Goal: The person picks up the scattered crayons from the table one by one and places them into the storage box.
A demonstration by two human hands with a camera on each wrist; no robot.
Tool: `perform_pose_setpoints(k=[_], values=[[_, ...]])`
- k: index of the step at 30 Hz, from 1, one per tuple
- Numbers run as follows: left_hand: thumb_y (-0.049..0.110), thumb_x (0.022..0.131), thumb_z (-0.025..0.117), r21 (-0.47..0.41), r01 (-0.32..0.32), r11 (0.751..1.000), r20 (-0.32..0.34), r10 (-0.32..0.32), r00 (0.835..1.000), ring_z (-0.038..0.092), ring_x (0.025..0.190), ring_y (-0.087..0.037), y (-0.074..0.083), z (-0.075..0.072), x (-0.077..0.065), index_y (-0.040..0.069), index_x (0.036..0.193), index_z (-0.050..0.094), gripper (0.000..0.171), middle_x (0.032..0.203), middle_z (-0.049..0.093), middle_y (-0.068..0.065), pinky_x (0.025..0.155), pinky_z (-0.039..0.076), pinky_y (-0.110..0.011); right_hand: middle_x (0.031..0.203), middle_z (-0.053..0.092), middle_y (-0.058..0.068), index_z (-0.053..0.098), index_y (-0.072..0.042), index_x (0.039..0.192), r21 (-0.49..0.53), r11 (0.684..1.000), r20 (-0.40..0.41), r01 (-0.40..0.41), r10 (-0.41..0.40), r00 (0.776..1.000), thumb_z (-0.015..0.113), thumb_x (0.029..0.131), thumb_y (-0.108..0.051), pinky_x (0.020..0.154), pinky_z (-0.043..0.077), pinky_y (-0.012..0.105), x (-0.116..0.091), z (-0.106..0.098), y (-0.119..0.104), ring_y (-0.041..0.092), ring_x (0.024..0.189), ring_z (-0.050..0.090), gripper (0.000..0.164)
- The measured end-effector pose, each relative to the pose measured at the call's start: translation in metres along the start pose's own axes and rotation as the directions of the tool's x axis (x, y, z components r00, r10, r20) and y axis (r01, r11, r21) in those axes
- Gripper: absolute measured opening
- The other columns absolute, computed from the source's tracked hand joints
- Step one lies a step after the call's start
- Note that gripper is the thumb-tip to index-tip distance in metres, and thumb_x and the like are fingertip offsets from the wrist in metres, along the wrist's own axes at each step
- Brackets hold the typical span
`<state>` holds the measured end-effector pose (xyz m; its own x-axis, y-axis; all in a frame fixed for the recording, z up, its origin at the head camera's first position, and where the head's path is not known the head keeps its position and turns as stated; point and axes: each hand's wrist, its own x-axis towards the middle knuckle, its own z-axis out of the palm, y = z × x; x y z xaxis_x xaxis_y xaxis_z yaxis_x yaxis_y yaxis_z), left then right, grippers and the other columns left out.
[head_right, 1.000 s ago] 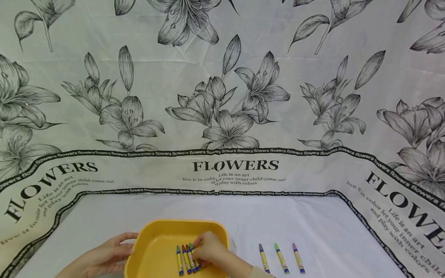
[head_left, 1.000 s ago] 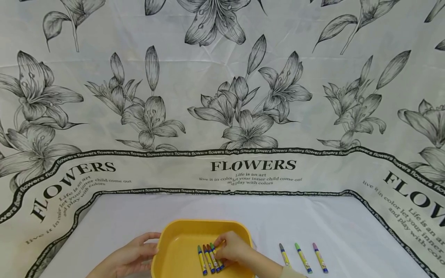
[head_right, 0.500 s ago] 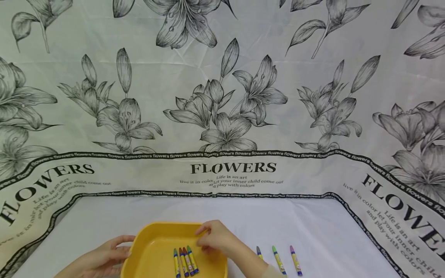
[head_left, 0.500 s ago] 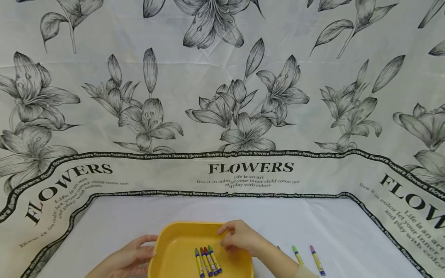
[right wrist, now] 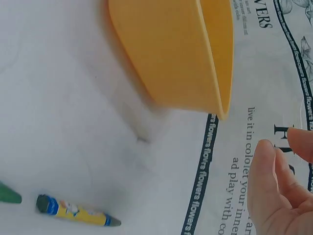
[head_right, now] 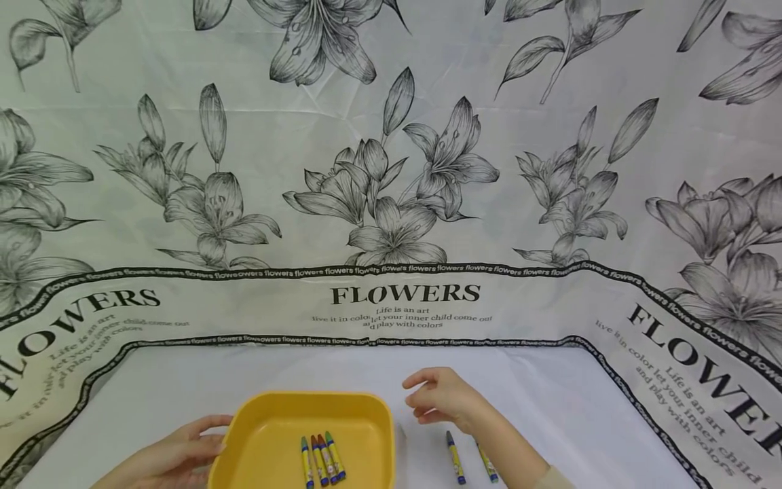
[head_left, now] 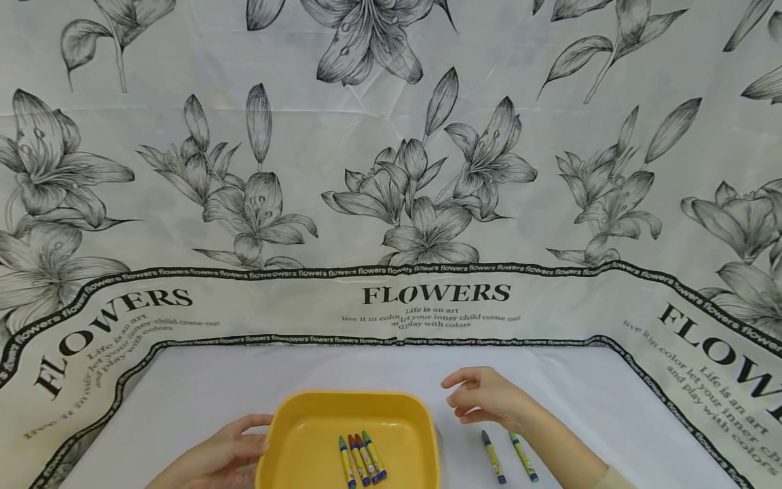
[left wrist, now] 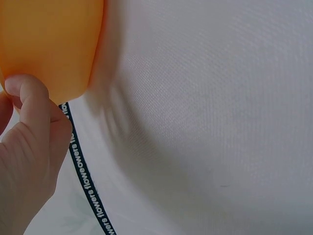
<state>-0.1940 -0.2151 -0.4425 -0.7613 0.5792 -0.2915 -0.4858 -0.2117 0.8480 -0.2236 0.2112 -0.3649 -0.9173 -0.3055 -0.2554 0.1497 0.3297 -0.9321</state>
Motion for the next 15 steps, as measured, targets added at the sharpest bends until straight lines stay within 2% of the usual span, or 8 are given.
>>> perform_pose_setpoints(k=[5, 10, 15], values=[[0.004, 0.093, 0.051, 0.047, -0.011, 0.999, -0.030, 0.012, 0.999, 0.059, 0.093, -0.016, -0.001, 0.004, 0.002, 0.000, 0.133, 0.029, 0.046, 0.105, 0.060, -0.006, 0.084, 0.051, -0.030, 0.083, 0.061, 0.006, 0.055, 0.005, 0.114, -0.013, 1.000, -0.010, -0.020, 0.019, 1.000, 0.065, 0.082, -0.007, 0.069, 0.055, 0.032, -0.010, -0.025, 0.009, 0.017, 0.072, 0.058, 0.036], [0.005, 0.093, 0.052, 0.024, 0.003, 1.000, -0.046, -0.001, 0.999, 0.059, 0.092, -0.015, -0.002, 0.008, 0.002, 0.001, 0.134, 0.029, 0.047, 0.107, 0.060, -0.008, 0.084, 0.051, -0.029, 0.085, 0.060, 0.005, 0.054, 0.004, 0.116, -0.015, 0.999, -0.002, -0.050, 0.050, 0.999, 0.064, 0.083, -0.010, 0.069, 0.054, 0.032, -0.020, -0.047, 0.021, 0.017, 0.074, 0.058, 0.037], [0.002, 0.094, 0.050, 0.013, 0.002, 1.000, -0.039, -0.001, 0.999, 0.060, 0.093, -0.015, -0.001, 0.006, 0.000, 0.000, 0.134, 0.030, 0.044, 0.104, 0.060, -0.006, 0.084, 0.051, -0.028, 0.086, 0.060, 0.004, 0.053, 0.004, 0.116, -0.022, 0.999, 0.027, -0.042, 0.043, 0.999, 0.062, 0.084, -0.011, 0.071, 0.053, 0.033, -0.028, -0.064, 0.032, 0.018, 0.077, 0.057, 0.036]])
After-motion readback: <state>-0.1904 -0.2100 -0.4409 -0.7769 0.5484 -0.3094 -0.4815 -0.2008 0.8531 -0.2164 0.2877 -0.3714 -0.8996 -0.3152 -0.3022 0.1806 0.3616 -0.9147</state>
